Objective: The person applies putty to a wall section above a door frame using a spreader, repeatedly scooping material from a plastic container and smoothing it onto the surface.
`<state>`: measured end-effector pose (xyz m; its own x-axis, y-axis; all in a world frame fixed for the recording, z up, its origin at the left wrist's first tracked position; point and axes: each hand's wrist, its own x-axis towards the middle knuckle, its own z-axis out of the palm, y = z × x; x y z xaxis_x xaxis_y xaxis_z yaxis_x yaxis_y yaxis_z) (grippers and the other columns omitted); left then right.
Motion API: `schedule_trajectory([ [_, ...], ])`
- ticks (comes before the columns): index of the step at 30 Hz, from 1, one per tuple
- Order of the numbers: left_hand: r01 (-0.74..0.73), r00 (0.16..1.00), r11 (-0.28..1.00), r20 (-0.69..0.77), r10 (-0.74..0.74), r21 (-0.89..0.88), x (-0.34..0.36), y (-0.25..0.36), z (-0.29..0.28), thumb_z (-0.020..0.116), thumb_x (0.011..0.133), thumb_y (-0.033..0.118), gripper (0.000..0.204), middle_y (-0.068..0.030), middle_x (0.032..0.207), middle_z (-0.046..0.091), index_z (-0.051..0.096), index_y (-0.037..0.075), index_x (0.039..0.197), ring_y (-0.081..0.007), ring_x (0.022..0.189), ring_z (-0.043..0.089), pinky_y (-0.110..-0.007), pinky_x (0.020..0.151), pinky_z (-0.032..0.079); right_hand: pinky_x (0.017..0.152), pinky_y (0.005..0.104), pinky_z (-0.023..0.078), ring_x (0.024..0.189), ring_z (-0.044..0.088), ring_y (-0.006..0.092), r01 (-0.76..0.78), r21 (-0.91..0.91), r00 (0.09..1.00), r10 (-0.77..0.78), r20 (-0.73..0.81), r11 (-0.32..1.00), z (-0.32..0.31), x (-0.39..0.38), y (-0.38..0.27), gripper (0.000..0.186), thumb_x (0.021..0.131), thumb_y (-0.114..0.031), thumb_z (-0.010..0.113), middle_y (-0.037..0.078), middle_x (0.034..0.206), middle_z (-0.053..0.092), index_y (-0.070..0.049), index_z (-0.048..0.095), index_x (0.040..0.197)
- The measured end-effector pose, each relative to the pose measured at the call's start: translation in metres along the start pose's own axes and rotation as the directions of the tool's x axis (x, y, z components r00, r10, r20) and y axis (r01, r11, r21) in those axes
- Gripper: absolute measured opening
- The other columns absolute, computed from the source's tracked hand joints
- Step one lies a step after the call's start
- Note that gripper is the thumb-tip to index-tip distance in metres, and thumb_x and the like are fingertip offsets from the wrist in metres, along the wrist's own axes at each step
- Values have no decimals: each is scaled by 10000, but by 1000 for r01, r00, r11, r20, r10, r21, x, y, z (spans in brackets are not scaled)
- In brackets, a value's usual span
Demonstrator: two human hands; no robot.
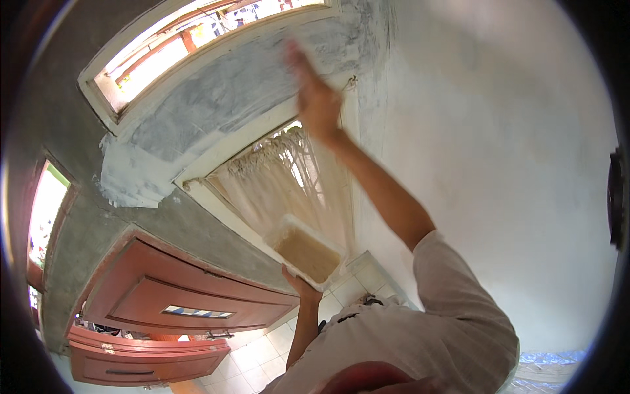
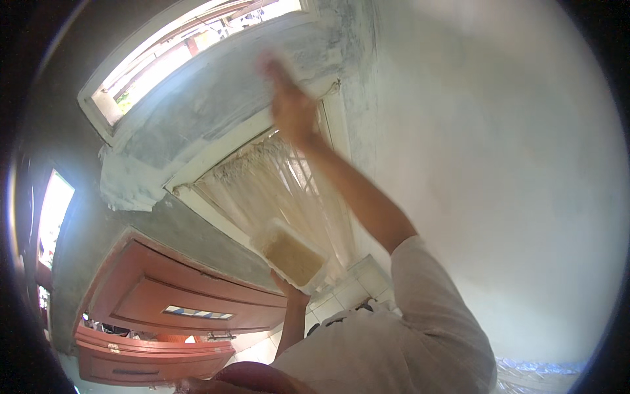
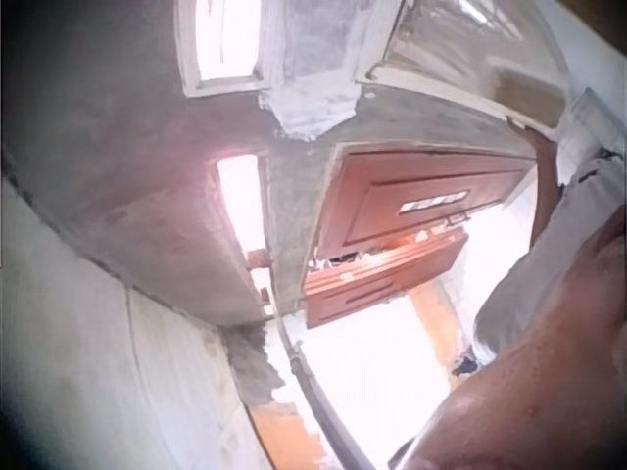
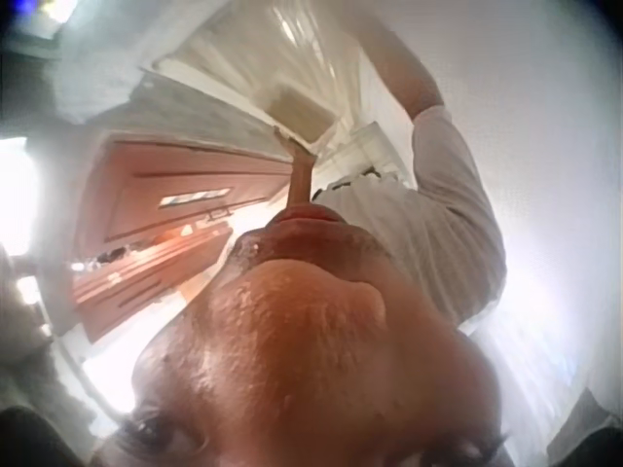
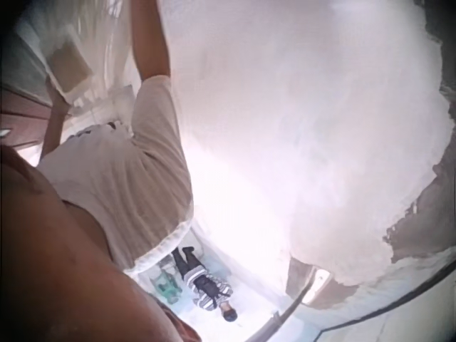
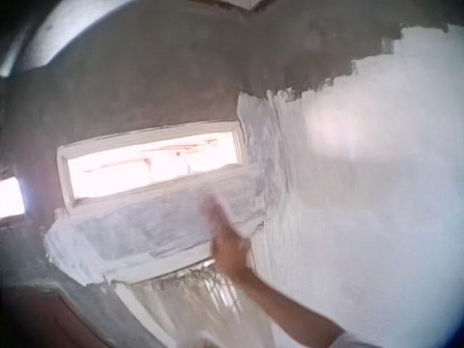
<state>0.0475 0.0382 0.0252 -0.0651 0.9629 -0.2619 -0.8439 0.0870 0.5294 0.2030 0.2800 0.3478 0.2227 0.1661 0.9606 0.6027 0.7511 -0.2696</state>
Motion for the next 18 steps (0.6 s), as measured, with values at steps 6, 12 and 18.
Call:
schedule_trajectory([
  [6,57,997,998,49,-58,26,7,-6,8,401,964,738,831,-70,1519,507,420,172,1573,-309,1365,514,-502,1117,444,634,331,608,946,783,246,241,111,962,-253,105,964,3,-35,-56,703,881,107,583,150,1440,633,-163,537,1528],
  [12,54,995,997,81,-49,-59,21,-6,-7,422,958,733,822,-66,1498,529,445,170,1555,-312,1353,526,-502,1114,448,785,417,613,937,765,336,-146,-63,977,133,-167,987,-64,48,42,559,852,73,595,168,1262,725,-62,642,1392],
  [18,19,1000,999,-9,-19,29,7,-5,18,434,958,725,810,-59,1495,533,453,172,1550,-315,1336,534,-502,1106,450,541,323,552,626,693,239,91,-222,991,-111,-77,971,5,17,20,811,826,113,580,183,1275,716,-215,477,1561],
])
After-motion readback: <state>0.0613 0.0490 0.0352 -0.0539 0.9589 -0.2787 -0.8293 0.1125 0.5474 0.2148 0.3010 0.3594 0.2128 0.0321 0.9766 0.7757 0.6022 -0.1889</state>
